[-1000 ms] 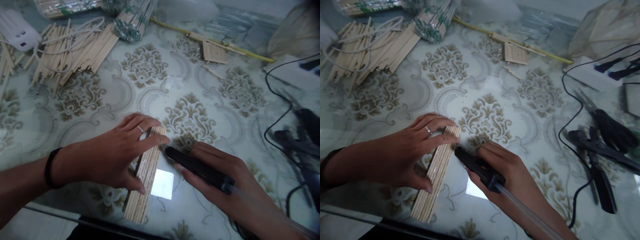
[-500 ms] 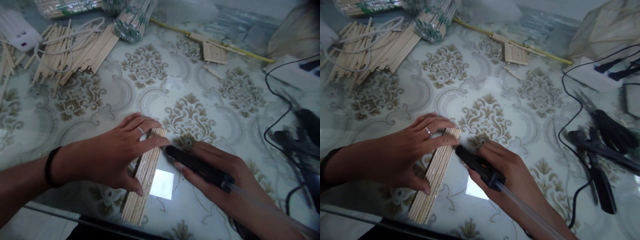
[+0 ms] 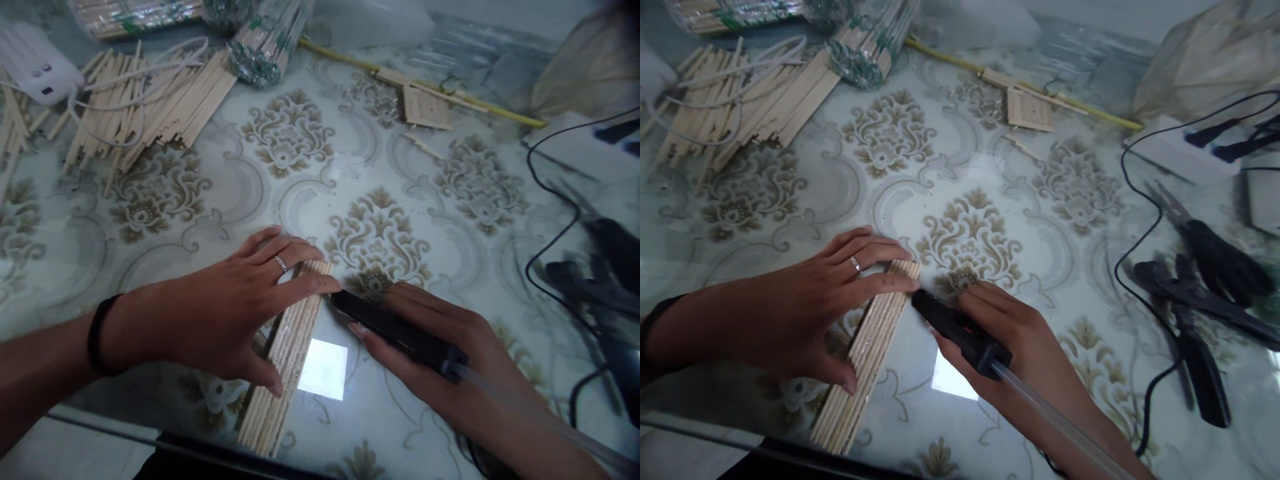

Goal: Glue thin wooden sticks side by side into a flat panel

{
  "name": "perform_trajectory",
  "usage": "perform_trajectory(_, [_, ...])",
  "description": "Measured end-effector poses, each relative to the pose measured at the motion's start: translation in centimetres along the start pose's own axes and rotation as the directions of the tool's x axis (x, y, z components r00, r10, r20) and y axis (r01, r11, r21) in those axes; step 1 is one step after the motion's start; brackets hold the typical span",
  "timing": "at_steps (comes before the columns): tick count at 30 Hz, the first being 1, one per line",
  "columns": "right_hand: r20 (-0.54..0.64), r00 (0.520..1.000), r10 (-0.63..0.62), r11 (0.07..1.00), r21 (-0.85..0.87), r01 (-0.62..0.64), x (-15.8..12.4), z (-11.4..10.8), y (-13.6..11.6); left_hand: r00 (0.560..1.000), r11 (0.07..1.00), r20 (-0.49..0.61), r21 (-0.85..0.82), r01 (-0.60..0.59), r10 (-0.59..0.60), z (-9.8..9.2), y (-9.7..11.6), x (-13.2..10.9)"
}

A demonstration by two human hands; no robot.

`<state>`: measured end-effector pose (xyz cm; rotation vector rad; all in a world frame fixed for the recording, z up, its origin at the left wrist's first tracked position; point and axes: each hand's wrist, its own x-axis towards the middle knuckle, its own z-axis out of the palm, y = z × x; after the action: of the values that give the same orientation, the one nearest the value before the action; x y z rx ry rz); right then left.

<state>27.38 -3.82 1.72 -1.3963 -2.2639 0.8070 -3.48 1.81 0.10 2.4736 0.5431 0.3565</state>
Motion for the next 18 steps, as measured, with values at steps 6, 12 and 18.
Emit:
perform_trajectory(6, [0.006, 1.0, 0.026, 1.0, 0.001, -0.026, 0.03, 0.03, 0.17, 1.0, 1.0, 0.007, -0.014, 0.01, -0.01, -0.1, 0.07, -0.03])
perform_trajectory(12, [-0.015, 1.0, 0.021, 1.0, -0.013, -0.021, -0.12, 0.1, 0.12, 1.0, 0.999, -0.023, -0.053, 0.01, -0.011, 0.0, -0.05, -0.11])
perform_trajectory(18, [-0.022, 0.999, 0.028, 0.999, -0.013, -0.029, -0.09, -0.03, 0.2, 1.0, 0.999, -0.003, -0.035, 0.005, -0.005, 0.14, -0.09, -0.12])
